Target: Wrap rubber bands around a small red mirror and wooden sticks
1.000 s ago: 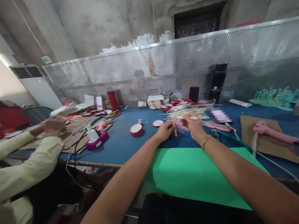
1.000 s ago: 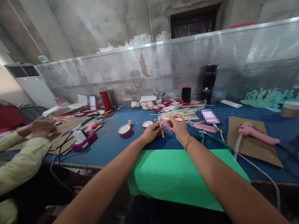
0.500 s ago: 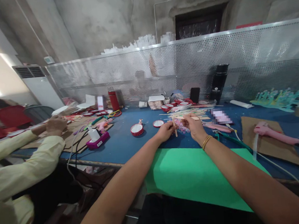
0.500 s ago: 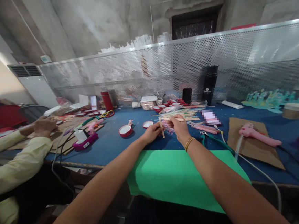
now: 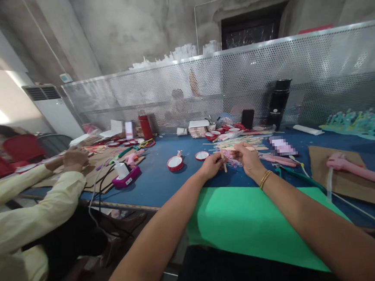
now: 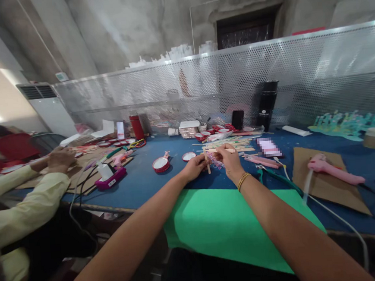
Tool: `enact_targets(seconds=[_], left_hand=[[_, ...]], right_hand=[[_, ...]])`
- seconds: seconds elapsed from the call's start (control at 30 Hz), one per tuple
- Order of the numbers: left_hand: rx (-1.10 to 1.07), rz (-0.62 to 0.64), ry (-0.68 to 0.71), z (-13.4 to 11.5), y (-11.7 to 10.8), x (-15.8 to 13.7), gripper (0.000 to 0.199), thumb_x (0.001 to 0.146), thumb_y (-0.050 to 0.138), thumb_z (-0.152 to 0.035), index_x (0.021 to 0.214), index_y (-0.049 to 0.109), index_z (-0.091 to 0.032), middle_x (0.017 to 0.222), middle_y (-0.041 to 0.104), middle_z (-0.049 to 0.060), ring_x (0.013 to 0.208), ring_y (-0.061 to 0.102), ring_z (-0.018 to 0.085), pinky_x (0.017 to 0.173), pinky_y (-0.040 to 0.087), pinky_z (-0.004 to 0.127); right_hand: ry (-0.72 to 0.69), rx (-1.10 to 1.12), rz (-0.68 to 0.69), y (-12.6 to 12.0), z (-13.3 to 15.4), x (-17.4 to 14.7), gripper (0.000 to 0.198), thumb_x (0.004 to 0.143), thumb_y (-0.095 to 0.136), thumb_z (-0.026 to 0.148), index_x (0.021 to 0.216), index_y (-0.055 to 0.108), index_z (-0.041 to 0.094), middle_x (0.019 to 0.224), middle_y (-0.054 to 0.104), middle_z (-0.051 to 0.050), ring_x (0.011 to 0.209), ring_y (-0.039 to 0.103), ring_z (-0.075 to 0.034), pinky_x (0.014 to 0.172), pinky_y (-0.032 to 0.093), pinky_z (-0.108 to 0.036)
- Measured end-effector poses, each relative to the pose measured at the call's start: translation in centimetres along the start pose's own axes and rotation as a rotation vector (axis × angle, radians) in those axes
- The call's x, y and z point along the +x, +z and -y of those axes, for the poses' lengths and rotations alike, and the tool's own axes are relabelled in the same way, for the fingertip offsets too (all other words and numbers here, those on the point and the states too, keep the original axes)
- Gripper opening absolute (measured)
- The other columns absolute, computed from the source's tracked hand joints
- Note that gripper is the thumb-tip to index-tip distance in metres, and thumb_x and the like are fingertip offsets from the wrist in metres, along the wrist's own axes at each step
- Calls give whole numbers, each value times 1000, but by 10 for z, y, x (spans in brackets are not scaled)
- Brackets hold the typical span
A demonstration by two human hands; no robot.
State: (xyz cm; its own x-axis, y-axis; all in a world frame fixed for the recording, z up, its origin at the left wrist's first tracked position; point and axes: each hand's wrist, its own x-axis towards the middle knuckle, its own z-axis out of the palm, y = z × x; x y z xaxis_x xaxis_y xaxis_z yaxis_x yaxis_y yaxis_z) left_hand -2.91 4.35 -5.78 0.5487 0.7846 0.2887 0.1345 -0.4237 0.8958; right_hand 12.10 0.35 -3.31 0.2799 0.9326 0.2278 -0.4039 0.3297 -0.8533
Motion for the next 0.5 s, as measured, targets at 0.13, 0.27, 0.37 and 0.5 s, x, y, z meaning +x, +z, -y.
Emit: enact_targets(seconds=[0.13, 0.27, 0.37, 0.5], left_hand=[[-9, 4, -19, -2, 1, 0, 19, 81, 57, -33, 76, 52, -15, 63, 47, -3, 56, 43, 9, 56, 37, 23], [-34, -24, -43, -1, 4, -1, 14, 82, 57, -27, 78, 52, -15, 64, 49, -3, 57, 44, 9, 57, 39, 23], [-33, -28, -66, -1, 5, -1, 11, 82, 55, -25, 77, 52, -15, 64, 49, -3, 57, 45, 9, 57, 40, 23], [-19, -31, -61, -2, 4, -1, 12, 82, 56, -26, 77, 52, -15, 66, 50, -3, 59, 46, 8, 58, 40, 22]], right_hand=[[3, -11, -22, -1, 0, 1, 21, 55, 73, 30, 57, 54, 20, 50, 61, 3, 47, 54, -11, 46, 44, -21], [-4, -21, -29, -4, -1, 2, 21, 55, 73, 30, 57, 54, 21, 51, 63, 3, 47, 54, -11, 46, 45, -21], [-2, -17, -32, -4, -2, 2, 21, 55, 73, 30, 58, 54, 21, 52, 63, 3, 48, 55, -10, 46, 45, -20], [15, -14, -12, -2, -1, 1, 21, 56, 74, 31, 62, 56, 21, 54, 64, 3, 49, 57, -11, 46, 46, -21]])
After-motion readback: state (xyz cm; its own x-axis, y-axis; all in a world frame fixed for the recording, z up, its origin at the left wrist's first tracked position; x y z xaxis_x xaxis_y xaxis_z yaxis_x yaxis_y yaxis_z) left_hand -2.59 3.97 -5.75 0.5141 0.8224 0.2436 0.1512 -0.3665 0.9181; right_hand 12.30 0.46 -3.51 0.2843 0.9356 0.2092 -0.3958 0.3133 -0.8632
